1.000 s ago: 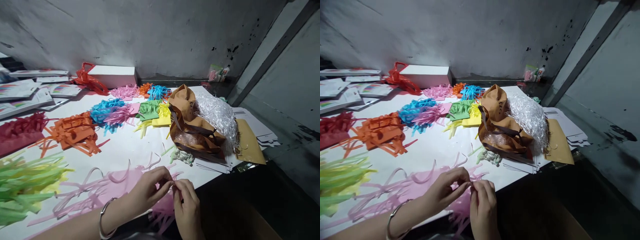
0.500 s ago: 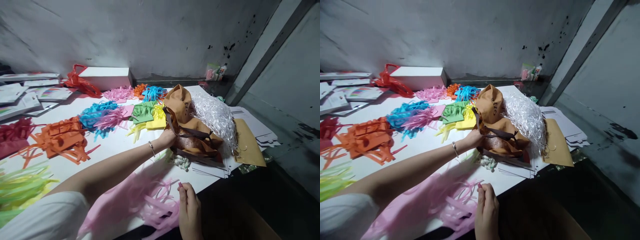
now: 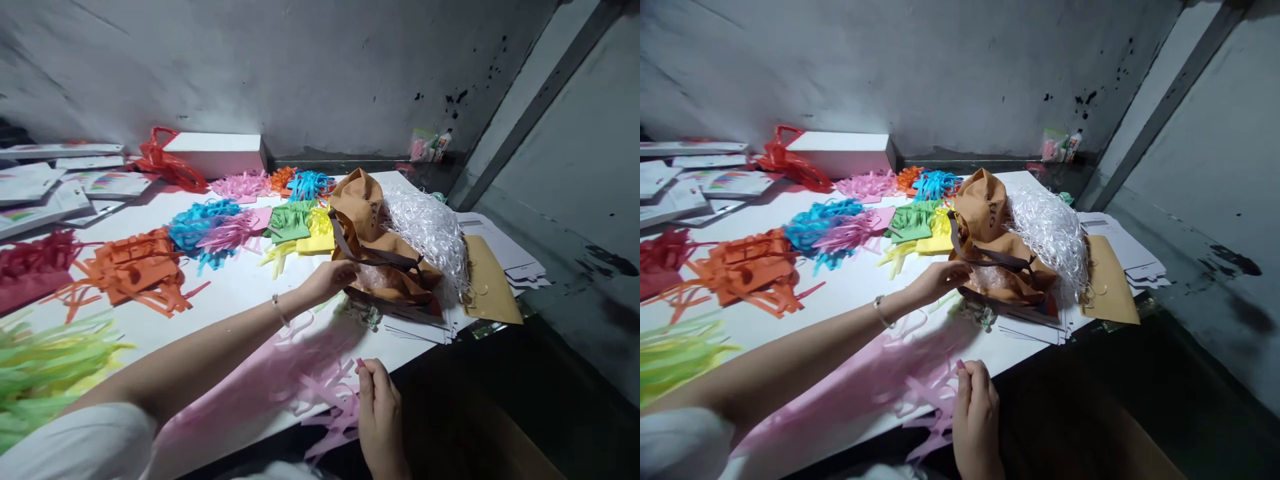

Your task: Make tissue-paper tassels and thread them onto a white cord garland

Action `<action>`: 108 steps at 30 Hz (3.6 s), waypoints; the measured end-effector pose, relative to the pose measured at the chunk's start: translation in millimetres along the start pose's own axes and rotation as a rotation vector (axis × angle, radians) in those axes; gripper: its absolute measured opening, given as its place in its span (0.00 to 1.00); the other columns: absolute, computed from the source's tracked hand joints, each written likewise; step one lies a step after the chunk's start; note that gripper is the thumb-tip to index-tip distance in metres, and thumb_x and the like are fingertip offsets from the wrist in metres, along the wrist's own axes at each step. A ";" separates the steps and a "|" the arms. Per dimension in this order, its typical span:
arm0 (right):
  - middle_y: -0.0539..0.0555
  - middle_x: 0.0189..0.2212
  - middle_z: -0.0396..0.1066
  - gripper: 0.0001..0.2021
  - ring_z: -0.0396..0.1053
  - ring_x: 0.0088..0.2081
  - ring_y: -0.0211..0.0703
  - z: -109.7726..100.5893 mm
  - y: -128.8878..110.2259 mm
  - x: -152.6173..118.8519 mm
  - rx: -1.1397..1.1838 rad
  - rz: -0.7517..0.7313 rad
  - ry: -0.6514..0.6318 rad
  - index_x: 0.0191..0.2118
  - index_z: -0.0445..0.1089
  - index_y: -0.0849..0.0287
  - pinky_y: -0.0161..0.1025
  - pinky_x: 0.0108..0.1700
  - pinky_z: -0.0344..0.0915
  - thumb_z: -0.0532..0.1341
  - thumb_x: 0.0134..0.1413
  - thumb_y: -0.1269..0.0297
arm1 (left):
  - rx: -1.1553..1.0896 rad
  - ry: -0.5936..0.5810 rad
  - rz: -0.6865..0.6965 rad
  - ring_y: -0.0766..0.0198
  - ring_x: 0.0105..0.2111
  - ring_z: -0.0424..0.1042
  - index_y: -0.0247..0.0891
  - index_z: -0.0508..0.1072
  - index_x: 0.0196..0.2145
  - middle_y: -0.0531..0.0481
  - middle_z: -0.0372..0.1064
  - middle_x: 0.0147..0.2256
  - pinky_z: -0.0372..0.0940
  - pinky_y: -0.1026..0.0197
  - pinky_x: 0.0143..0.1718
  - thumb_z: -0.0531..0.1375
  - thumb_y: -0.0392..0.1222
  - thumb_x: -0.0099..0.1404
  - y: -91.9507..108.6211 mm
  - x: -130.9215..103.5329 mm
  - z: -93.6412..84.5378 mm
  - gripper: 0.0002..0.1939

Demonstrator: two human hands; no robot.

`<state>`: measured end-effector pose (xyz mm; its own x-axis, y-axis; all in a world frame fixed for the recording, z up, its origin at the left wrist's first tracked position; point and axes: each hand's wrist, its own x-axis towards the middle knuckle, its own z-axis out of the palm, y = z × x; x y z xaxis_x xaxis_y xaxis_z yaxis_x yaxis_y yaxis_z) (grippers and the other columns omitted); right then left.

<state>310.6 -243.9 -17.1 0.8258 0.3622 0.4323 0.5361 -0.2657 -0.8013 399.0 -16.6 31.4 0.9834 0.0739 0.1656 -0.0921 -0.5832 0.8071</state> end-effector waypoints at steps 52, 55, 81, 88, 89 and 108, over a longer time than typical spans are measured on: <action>0.58 0.42 0.73 0.08 0.70 0.47 0.48 70.7 -90.1 -6.2 0.089 -0.443 -0.637 0.47 0.69 0.58 0.46 0.48 0.69 0.55 0.67 0.64 | -0.284 0.443 -0.167 0.66 0.28 0.68 0.36 0.75 0.30 0.49 0.71 0.29 0.64 0.64 0.31 0.60 0.42 0.67 32.6 -288.7 -62.9 0.09; 0.62 0.56 0.67 0.20 0.64 0.58 0.51 76.8 -74.1 -11.1 0.082 -0.328 -0.508 0.61 0.61 0.58 0.51 0.55 0.69 0.57 0.66 0.60 | -0.216 0.753 -0.153 0.67 0.27 0.68 0.38 0.74 0.33 0.52 0.71 0.29 0.65 0.64 0.27 0.62 0.43 0.66 22.6 -316.9 -107.4 0.06; 0.65 0.54 0.69 0.18 0.64 0.59 0.54 89.7 -8.8 -41.5 -0.390 -0.568 -0.553 0.58 0.64 0.63 0.61 0.63 0.57 0.56 0.67 0.61 | 0.692 0.219 -0.331 0.57 0.39 0.71 0.39 0.76 0.36 0.46 0.73 0.38 0.58 0.54 0.41 0.56 0.35 0.67 -65.4 -315.1 -74.3 0.08; 0.65 0.55 0.69 0.18 0.63 0.59 0.55 89.4 -12.1 -38.2 -0.396 -0.632 -0.527 0.56 0.66 0.65 0.60 0.63 0.56 0.57 0.66 0.61 | 0.792 0.565 -0.292 0.51 0.50 0.68 0.38 0.74 0.47 0.40 0.71 0.49 0.60 0.47 0.52 0.55 0.40 0.70 -46.9 -312.4 -86.6 0.12; 0.65 0.54 0.69 0.18 0.63 0.59 0.55 89.5 -12.2 -38.0 -0.402 -0.641 -0.524 0.56 0.67 0.65 0.60 0.63 0.57 0.57 0.66 0.61 | 0.704 0.459 -0.139 0.54 0.52 0.68 0.39 0.72 0.50 0.40 0.71 0.51 0.61 0.51 0.54 0.54 0.40 0.71 -41.4 -305.1 -74.6 0.13; 0.61 0.55 0.70 0.19 0.64 0.60 0.49 96.7 -35.4 -41.4 -0.284 -0.824 -0.616 0.59 0.65 0.63 0.50 0.62 0.62 0.56 0.62 0.75 | 0.824 0.084 -0.331 0.39 0.69 0.39 0.36 0.54 0.67 0.32 0.44 0.68 0.35 0.30 0.64 0.56 0.60 0.67 -56.3 -322.6 -29.3 0.39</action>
<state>240.6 -163.1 -46.6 0.0013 0.8932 0.4497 0.9756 0.0976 -0.1967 82.4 16.1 -50.9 0.9222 0.3814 0.0634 0.3676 -0.9157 0.1625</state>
